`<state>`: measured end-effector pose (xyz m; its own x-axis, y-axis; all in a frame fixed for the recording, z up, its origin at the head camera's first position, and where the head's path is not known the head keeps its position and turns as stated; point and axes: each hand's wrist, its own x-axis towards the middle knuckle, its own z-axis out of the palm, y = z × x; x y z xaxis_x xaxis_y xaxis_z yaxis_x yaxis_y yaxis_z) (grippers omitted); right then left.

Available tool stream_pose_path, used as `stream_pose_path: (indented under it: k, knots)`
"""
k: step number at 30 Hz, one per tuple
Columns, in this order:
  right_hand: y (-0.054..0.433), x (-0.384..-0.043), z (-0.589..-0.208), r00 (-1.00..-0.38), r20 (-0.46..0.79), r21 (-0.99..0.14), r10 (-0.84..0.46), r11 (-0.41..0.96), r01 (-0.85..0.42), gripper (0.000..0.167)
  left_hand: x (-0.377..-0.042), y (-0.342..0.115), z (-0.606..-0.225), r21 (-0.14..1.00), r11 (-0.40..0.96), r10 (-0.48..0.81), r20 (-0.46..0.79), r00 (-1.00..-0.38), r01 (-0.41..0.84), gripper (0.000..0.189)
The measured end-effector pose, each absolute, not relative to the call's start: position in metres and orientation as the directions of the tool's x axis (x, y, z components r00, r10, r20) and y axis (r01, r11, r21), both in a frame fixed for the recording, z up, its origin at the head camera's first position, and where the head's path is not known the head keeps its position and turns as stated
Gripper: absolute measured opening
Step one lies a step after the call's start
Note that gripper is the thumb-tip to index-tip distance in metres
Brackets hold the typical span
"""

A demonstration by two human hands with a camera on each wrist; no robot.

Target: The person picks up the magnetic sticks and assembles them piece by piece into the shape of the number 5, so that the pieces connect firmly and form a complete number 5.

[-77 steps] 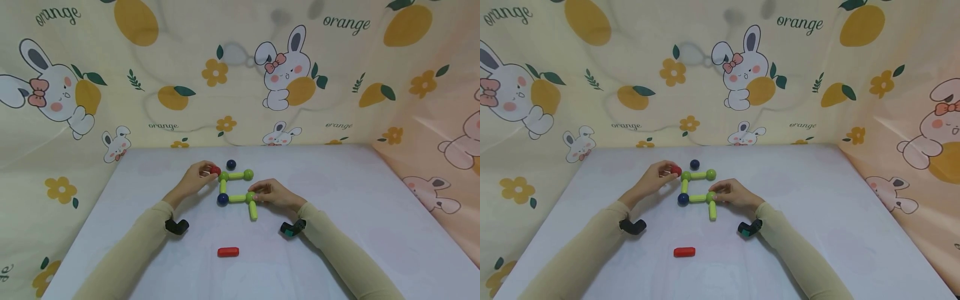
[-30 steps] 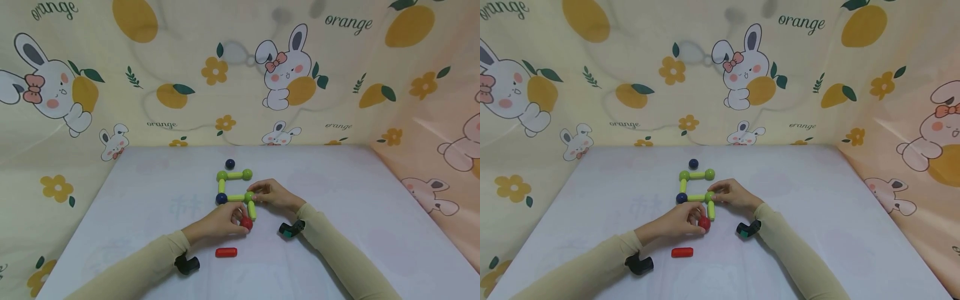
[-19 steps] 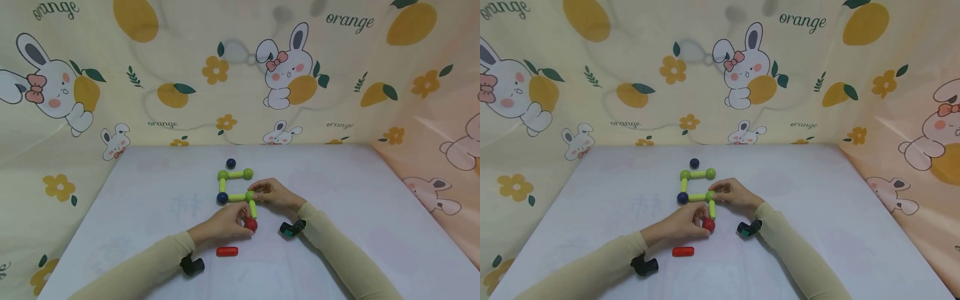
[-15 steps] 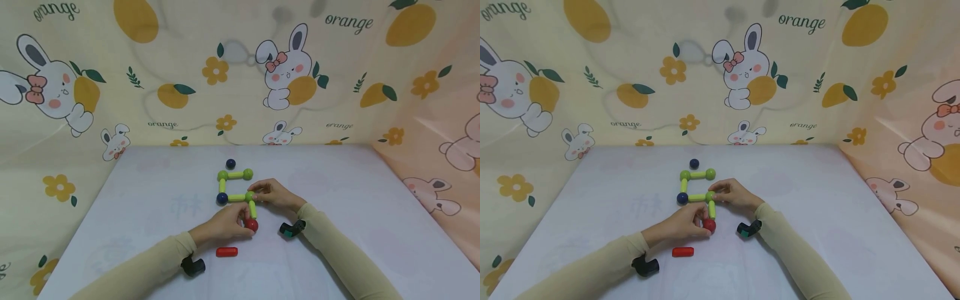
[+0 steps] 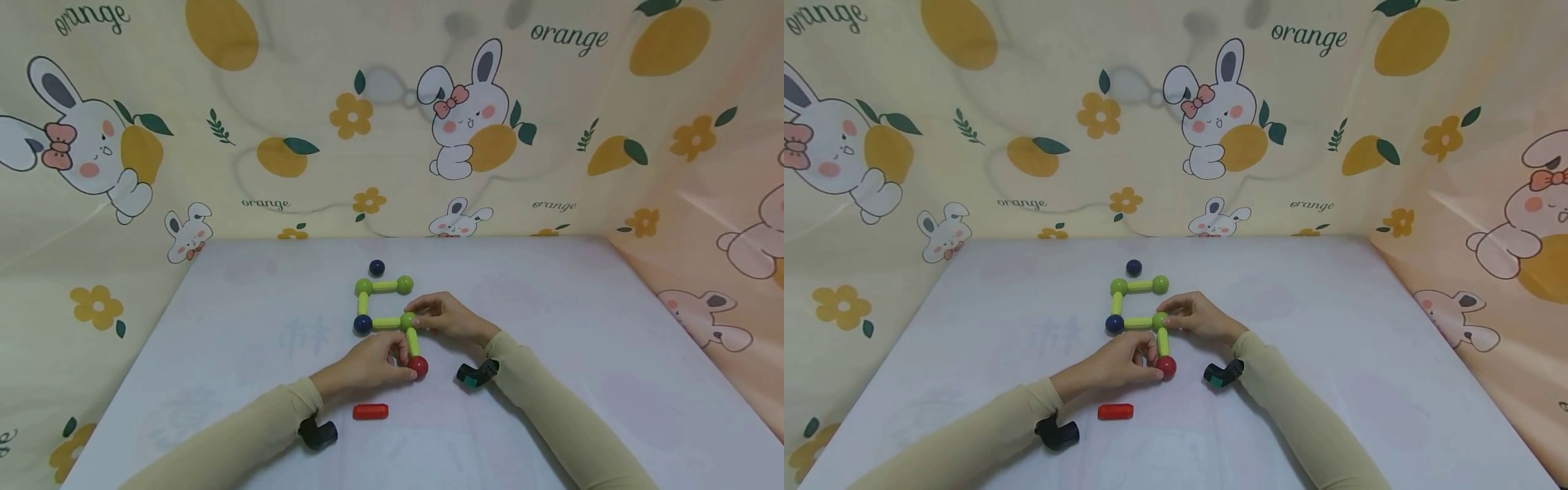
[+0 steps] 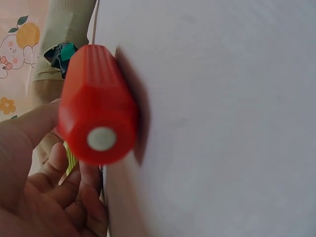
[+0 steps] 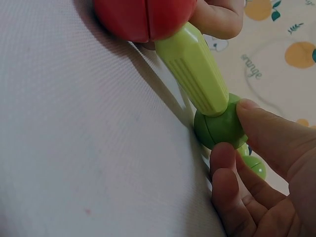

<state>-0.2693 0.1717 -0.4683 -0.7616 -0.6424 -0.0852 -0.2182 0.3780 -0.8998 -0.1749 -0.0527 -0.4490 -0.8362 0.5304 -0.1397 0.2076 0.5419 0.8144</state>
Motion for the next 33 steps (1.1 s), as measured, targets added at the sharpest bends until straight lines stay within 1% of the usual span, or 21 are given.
stream_pose_path:
  k: [10, 14, 21, 33]
  knots:
    - [0.172, -0.269, -0.469, -0.756, -0.077, -0.905, -0.650, 0.363, -0.220, 0.031, -0.175, -0.053, -0.447, 0.812, 0.544, 0.539, -0.145, -0.829, 0.212, 0.022]
    - [0.172, -0.270, -0.469, -0.759, -0.080, -0.902, -0.646, 0.371, -0.221, 0.031, -0.176, -0.055, -0.447, 0.824, 0.524, 0.559, -0.144, -0.817, 0.213, 0.017]
    - [0.172, -0.269, -0.470, -0.767, -0.096, -0.901, -0.635, 0.383, -0.205, 0.031, -0.180, -0.059, -0.449, 0.844, 0.472, 0.612, -0.104, -0.784, 0.255, 0.007]
    - [0.171, -0.267, -0.467, -0.775, -0.086, -0.899, -0.626, 0.384, -0.211, 0.030, -0.179, -0.070, -0.446, 0.858, 0.460, 0.618, -0.124, -0.776, 0.230, 0.009]
